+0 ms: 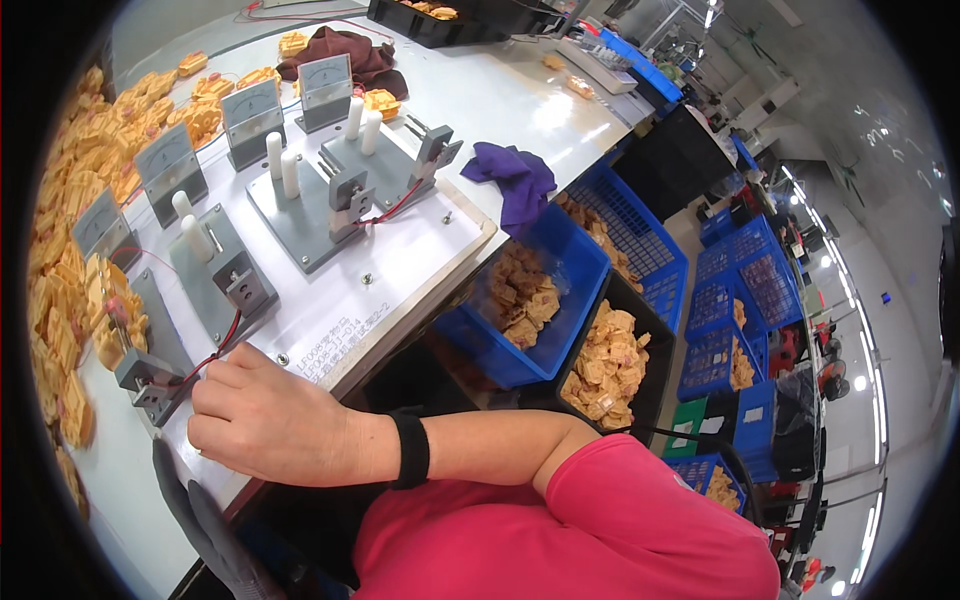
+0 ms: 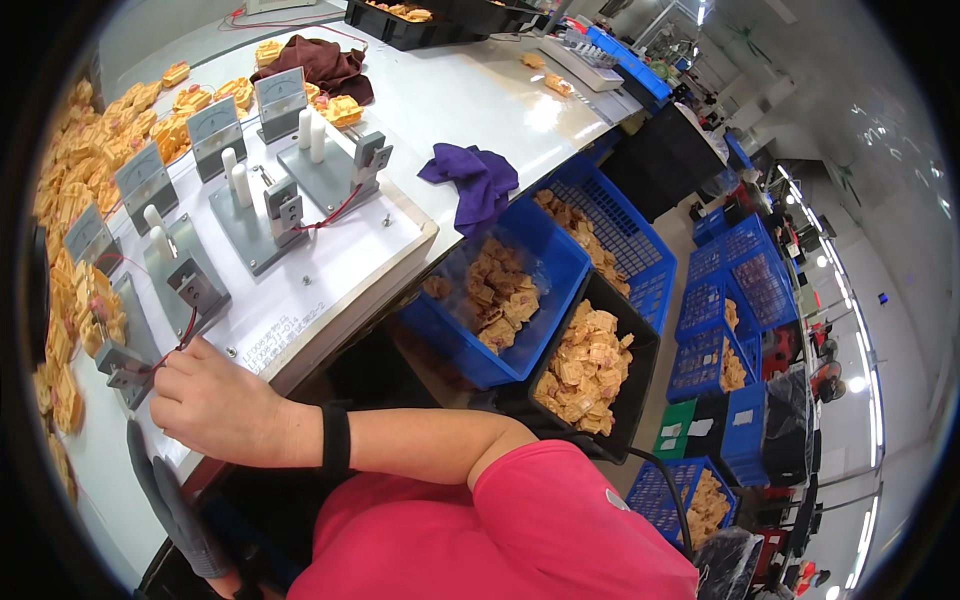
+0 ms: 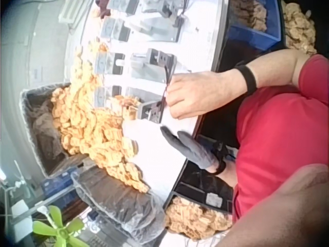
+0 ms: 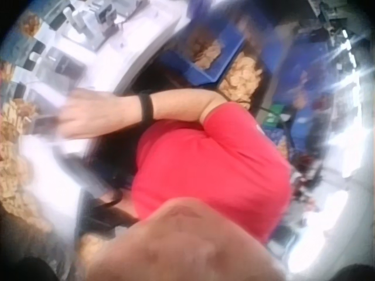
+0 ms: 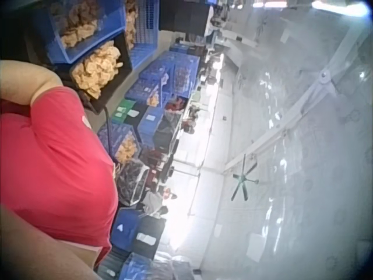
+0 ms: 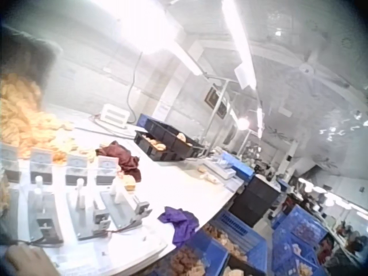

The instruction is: The person repeatedly picks up beige plastic mechanical components from a pile, places them into a multi-station jig, and uses a screwdriver to tighten screws. They then remove the assembled parts and place them into a blue bin. The process is repeated continuously throughout the clip.

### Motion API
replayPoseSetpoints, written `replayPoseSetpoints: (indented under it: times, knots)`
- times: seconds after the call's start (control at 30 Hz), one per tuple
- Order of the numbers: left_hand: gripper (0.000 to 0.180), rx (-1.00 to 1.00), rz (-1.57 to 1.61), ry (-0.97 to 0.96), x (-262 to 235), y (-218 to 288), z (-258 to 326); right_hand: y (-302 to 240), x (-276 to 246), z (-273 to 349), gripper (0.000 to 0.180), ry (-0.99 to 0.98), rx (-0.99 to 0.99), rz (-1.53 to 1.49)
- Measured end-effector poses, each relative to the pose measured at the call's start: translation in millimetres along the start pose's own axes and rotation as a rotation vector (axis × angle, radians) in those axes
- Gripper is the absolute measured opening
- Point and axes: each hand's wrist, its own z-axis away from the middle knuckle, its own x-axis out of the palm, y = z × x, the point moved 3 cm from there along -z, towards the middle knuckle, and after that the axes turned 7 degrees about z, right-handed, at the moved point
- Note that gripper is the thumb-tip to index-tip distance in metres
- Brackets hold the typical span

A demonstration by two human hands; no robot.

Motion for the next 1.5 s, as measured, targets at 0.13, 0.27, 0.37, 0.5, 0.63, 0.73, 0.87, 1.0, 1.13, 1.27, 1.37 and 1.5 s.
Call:
replayPoseSetpoints:
  times: [0.13, 0.27, 0.37, 0.5, 0.63, 0.73, 0.87, 1.0, 1.13, 1.27, 1.37, 1.5]
  knots:
    - [0.060, 0.004, -0.010, 0.022, -2.6, 1.0, 1.1, -1.6, 0.6, -3.8, 0.015, -0.004, -0.008, -0.026]
    - [0.058, -0.033, 0.031, 0.048, -7.0, -2.2, 5.6, -2.7, 6.6, -6.4, 0.015, -0.060, -0.021, -0.043]
    - [0.056, -0.045, 0.017, 0.002, 2.5, 14.5, -0.7, 2.3, 4.5, -7.4, 0.014, -0.091, -0.021, -0.071]
    - [0.052, -0.030, 0.022, -0.023, 2.1, 19.1, -1.1, 1.9, 1.4, -7.8, 0.015, -0.176, 0.040, -0.077]
    - [0.053, 0.034, 0.118, -0.022, -2.6, 16.3, 6.7, -5.8, 1.1, -11.7, 0.014, -0.223, 0.002, -0.080]
    - [0.051, 0.046, 0.150, -0.006, -0.7, 17.2, 6.7, -6.5, -1.3, -13.1, 0.013, -0.234, 0.010, -0.069]
    - [0.050, 0.065, 0.139, -0.011, 0.6, 15.9, 5.0, -3.7, -1.5, -13.2, 0.011, -0.227, 0.011, -0.071]
    - [0.050, 0.070, 0.142, -0.010, 2.1, 16.8, 3.6, -0.3, 1.1, -14.2, 0.008, -0.242, 0.039, -0.091]
    - [0.051, 0.059, 0.076, -0.005, 0.7, 18.1, 5.3, -0.1, 0.8, -12.1, 0.009, -0.234, 0.043, -0.102]
    - [0.053, -0.004, 0.011, -0.023, -6.9, 29.3, 7.5, -2.4, -6.4, -12.8, 0.020, -0.263, 0.074, -0.163]
    - [0.055, 0.035, -0.075, -0.051, -20.3, 46.3, -5.8, 2.5, -11.0, -10.9, 0.033, -0.074, 0.342, -0.460]
    - [0.058, 0.100, -0.111, -0.124, -40.3, 91.0, -60.2, 1.5, -7.8, -20.3, 0.047, -0.096, 0.261, -0.540]
